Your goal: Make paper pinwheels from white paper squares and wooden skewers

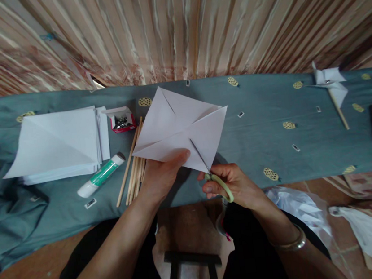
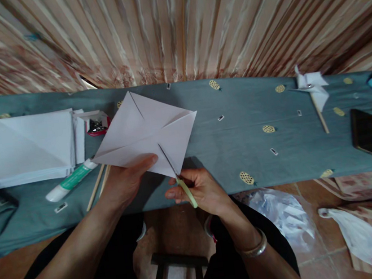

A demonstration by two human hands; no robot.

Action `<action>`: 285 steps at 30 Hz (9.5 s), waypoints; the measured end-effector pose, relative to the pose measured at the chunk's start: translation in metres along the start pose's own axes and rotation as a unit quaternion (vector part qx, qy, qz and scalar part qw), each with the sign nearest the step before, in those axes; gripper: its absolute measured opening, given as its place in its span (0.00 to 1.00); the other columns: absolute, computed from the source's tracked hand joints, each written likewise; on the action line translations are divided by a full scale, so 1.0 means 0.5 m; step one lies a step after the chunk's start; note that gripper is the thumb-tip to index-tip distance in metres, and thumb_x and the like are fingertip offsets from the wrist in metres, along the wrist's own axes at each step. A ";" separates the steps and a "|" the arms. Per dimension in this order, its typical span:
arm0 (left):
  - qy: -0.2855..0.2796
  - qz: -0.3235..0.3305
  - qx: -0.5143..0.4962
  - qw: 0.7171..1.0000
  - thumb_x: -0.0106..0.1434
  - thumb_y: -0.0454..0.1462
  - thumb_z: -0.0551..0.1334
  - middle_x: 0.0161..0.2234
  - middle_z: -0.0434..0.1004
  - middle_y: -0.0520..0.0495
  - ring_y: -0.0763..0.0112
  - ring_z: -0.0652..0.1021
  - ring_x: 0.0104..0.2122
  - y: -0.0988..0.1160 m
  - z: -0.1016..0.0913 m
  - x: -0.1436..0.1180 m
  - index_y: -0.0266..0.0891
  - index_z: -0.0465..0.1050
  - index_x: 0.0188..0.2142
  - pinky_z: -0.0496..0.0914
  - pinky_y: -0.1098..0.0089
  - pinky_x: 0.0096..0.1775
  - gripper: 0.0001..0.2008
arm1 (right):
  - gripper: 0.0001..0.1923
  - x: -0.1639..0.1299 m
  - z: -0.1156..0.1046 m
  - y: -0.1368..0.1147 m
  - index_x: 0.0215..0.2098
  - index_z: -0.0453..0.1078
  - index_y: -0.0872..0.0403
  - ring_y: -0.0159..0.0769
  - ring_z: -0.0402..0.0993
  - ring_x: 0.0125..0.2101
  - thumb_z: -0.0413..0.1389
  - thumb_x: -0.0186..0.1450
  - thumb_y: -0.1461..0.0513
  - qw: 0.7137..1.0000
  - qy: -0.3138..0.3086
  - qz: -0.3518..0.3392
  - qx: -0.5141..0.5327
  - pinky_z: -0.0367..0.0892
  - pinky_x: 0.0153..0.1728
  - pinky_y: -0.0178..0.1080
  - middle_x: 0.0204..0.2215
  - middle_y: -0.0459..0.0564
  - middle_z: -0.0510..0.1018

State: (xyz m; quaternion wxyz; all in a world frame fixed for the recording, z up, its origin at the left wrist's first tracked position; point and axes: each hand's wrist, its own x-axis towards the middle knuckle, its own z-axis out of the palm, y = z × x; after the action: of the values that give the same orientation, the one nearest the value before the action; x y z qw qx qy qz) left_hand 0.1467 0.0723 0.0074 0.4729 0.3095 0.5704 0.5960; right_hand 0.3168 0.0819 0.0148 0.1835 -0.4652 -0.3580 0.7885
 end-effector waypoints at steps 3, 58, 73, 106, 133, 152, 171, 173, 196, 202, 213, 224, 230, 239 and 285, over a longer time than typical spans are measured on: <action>-0.008 -0.004 -0.002 1.000 0.47 0.38 0.71 0.36 0.79 0.47 0.59 0.77 0.40 -0.001 -0.001 0.001 0.38 0.72 0.45 0.70 0.59 0.48 0.23 | 0.24 0.000 0.000 0.001 0.24 0.74 0.56 0.22 0.69 0.17 0.75 0.36 0.53 1.000 0.001 -0.005 0.000 0.71 0.22 0.27 0.17 0.37 0.74; -0.015 -0.007 0.014 1.000 0.48 0.37 0.69 0.40 0.79 0.45 0.59 0.77 0.41 -0.005 0.006 -0.003 0.38 0.71 0.46 0.70 0.56 0.50 0.24 | 0.24 0.005 -0.006 0.011 0.28 0.74 0.56 0.26 0.69 0.18 0.74 0.41 0.50 0.997 -0.004 -0.059 -0.054 0.71 0.22 0.31 0.17 0.38 0.71; -0.015 0.003 -0.002 1.000 0.49 0.37 0.69 0.40 0.79 0.46 0.62 0.77 0.40 -0.002 0.009 -0.005 0.39 0.71 0.46 0.70 0.58 0.49 0.23 | 0.23 0.008 -0.013 0.019 0.28 0.74 0.56 0.26 0.69 0.17 0.71 0.46 0.47 0.992 -0.016 -0.090 -0.087 0.68 0.21 0.31 0.16 0.40 0.72; -0.010 -0.008 -0.084 0.996 0.47 0.33 0.70 0.43 0.80 0.48 0.57 0.77 0.50 0.001 0.000 0.014 0.44 0.73 0.42 0.68 0.56 0.56 0.21 | 0.26 -0.049 -0.052 0.001 0.40 0.70 0.56 0.23 0.63 0.19 0.70 0.50 0.51 0.979 -0.079 -0.005 -0.186 0.58 0.20 0.29 0.20 0.38 0.70; -0.103 -0.006 0.110 0.989 0.48 0.41 0.70 0.40 0.81 0.40 0.52 0.80 0.43 -0.039 -0.002 -0.010 0.38 0.74 0.42 0.73 0.52 0.48 0.21 | 0.40 -0.089 -0.272 -0.029 0.61 0.61 0.62 0.60 0.79 0.42 0.60 0.59 0.47 0.592 0.485 -0.029 -0.643 0.71 0.42 0.52 0.42 0.68 0.80; -0.251 0.299 0.518 0.761 0.68 0.34 0.55 0.58 0.72 0.37 0.52 0.65 0.63 -0.046 -0.026 -0.022 0.33 0.70 0.55 0.58 0.43 0.62 0.17 | 0.24 -0.075 -0.315 -0.033 0.51 0.72 0.61 0.60 0.80 0.40 0.51 0.65 0.52 0.554 0.494 -0.117 -0.659 0.72 0.40 0.54 0.44 0.67 0.81; -0.254 0.301 0.562 0.728 0.66 0.34 0.58 0.58 0.71 0.34 0.50 0.68 0.60 -0.056 -0.021 -0.018 0.30 0.70 0.54 0.61 0.45 0.61 0.18 | 0.36 0.119 -0.069 -0.021 0.61 0.62 0.65 0.55 0.64 0.60 0.60 0.59 0.54 0.690 0.296 -0.375 -0.543 0.61 0.60 0.57 0.57 0.68 0.71; -0.254 0.299 0.560 0.730 0.66 0.34 0.59 0.58 0.71 0.34 0.50 0.68 0.60 -0.054 -0.021 -0.016 0.30 0.70 0.54 0.61 0.44 0.61 0.18 | 0.35 0.130 -0.067 -0.017 0.60 0.63 0.65 0.56 0.64 0.60 0.60 0.59 0.56 0.695 0.294 -0.364 -0.546 0.62 0.59 0.58 0.57 0.68 0.71; -0.255 0.285 0.547 0.745 0.65 0.34 0.60 0.56 0.73 0.37 0.51 0.70 0.58 -0.041 -0.020 -0.014 0.33 0.71 0.52 0.62 0.46 0.58 0.15 | 0.24 0.130 -0.132 -0.026 0.56 0.67 0.57 0.50 0.70 0.54 0.55 0.64 0.54 0.700 0.348 -0.381 -0.494 0.66 0.55 0.57 0.53 0.62 0.75; -0.260 0.275 0.548 0.746 0.65 0.34 0.60 0.57 0.72 0.37 0.53 0.68 0.59 -0.040 -0.021 -0.019 0.34 0.70 0.52 0.60 0.47 0.59 0.16 | 0.42 0.138 -0.095 -0.001 0.63 0.57 0.60 0.60 0.59 0.63 0.59 0.59 0.45 0.667 0.358 -0.359 -0.546 0.57 0.58 0.65 0.61 0.69 0.66; -0.264 0.243 0.535 0.765 0.64 0.35 0.62 0.57 0.73 0.42 0.57 0.68 0.60 -0.030 -0.021 -0.020 0.38 0.69 0.51 0.58 0.51 0.62 0.16 | 0.27 0.120 -0.152 -0.027 0.57 0.67 0.58 0.54 0.76 0.49 0.52 0.62 0.55 0.685 0.402 -0.338 -0.506 0.70 0.50 0.56 0.52 0.64 0.76; -0.241 0.268 0.506 0.784 0.66 0.36 0.60 0.57 0.71 0.39 0.58 0.67 0.61 -0.012 -0.026 -0.030 0.36 0.67 0.55 0.60 0.50 0.62 0.18 | 0.19 0.129 -0.073 -0.036 0.51 0.72 0.54 0.51 0.79 0.44 0.52 0.66 0.55 0.694 0.397 -0.383 -0.463 0.71 0.47 0.56 0.48 0.60 0.80; -0.205 0.275 0.465 0.816 0.66 0.33 0.58 0.52 0.75 0.41 0.60 0.71 0.54 0.021 -0.042 -0.023 0.36 0.68 0.53 0.66 0.56 0.58 0.15 | 0.18 0.140 -0.024 -0.023 0.49 0.74 0.54 0.47 0.79 0.41 0.51 0.66 0.55 0.725 0.376 -0.389 -0.427 0.72 0.46 0.53 0.44 0.58 0.82; -0.007 0.250 0.532 0.809 0.62 0.34 0.61 0.40 0.77 0.43 0.59 0.75 0.44 0.061 -0.241 0.026 0.37 0.75 0.42 0.72 0.58 0.49 0.08 | 0.18 0.132 0.009 -0.009 0.47 0.75 0.54 0.44 0.80 0.39 0.52 0.66 0.54 0.732 0.348 -0.394 -0.432 0.73 0.45 0.48 0.44 0.57 0.82; -0.247 0.181 0.440 0.844 0.67 0.39 0.59 0.37 0.80 0.45 0.66 0.80 0.35 0.004 -0.034 -0.023 0.36 0.72 0.45 0.72 0.69 0.37 0.10 | 0.18 0.034 -0.013 0.015 0.38 0.80 0.49 0.28 0.74 0.28 0.72 0.50 0.55 0.968 0.095 -0.172 0.156 0.69 0.30 0.30 0.30 0.45 0.82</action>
State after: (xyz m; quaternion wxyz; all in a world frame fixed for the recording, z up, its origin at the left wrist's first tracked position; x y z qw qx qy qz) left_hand 0.1347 0.0555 0.0087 0.2965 0.7199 0.5706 0.2612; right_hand 0.3143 0.0900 -0.0030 0.4202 -0.4350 -0.2857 0.7434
